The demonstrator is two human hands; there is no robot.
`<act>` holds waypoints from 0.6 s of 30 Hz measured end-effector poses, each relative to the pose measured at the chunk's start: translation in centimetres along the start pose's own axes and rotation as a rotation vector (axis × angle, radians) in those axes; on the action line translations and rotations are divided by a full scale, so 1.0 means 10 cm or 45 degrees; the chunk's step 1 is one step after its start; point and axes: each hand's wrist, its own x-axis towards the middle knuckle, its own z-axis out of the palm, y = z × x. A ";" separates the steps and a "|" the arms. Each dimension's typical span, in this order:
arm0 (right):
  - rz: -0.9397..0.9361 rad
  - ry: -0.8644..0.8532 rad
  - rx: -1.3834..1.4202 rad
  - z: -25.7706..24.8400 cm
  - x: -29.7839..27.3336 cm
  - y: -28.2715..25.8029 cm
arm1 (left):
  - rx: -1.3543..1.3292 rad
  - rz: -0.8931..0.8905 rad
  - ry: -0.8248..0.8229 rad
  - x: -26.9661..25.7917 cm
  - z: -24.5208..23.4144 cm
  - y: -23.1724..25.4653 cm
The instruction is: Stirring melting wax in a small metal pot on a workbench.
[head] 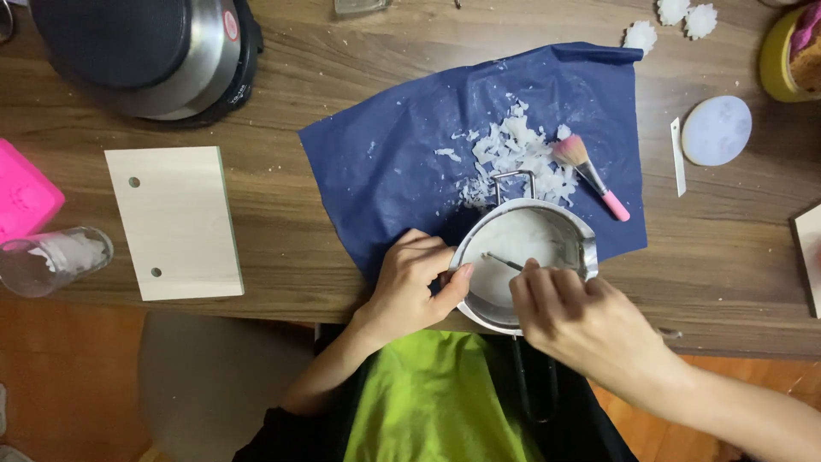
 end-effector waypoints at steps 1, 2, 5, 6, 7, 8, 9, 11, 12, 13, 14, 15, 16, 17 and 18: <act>0.016 0.033 -0.003 0.03 -0.01 0.01 | -0.008 0.002 0.007 0.00 0.00 0.00; 0.031 0.068 -0.006 0.05 -0.01 0.02 | -0.013 0.005 0.016 0.01 0.00 0.01; 0.086 0.086 0.245 0.29 -0.13 0.07 | -0.029 0.010 0.019 0.01 -0.01 0.00; 0.089 0.084 0.243 0.32 -0.14 0.11 | -0.032 0.014 0.018 0.01 -0.01 0.00; 0.078 0.026 0.301 0.34 -0.15 0.14 | -0.022 0.023 0.028 0.02 0.00 0.00; 0.067 -0.027 0.361 0.36 -0.16 0.18 | -0.008 0.032 0.038 0.01 -0.01 0.00; 0.069 -0.025 0.361 0.38 -0.16 0.21 | -0.006 0.034 0.037 0.01 0.00 0.00; 0.180 -0.023 0.588 0.42 -0.15 0.26 | 0.031 0.075 0.044 0.00 0.02 -0.02; 0.184 -0.020 0.585 0.43 -0.15 0.29 | 0.032 0.081 0.044 0.00 0.02 -0.02; 0.197 -0.043 0.591 0.44 -0.15 0.32 | 0.032 0.076 0.053 -0.01 0.03 -0.02; 0.208 -0.063 0.597 0.45 -0.13 0.36 | 0.035 0.069 0.066 0.00 0.03 -0.02; 0.208 -0.058 0.593 0.46 -0.13 0.39 | 0.038 0.074 0.069 0.00 0.03 -0.02; 0.232 -0.143 0.629 0.47 -0.12 0.41 | 0.040 0.068 0.071 0.00 0.03 -0.03; 0.257 -0.227 0.665 0.48 -0.11 0.42 | 0.043 0.062 0.074 -0.01 0.04 -0.03; 0.256 -0.219 0.662 0.48 -0.10 0.45 | 0.049 0.066 0.077 -0.01 0.04 -0.03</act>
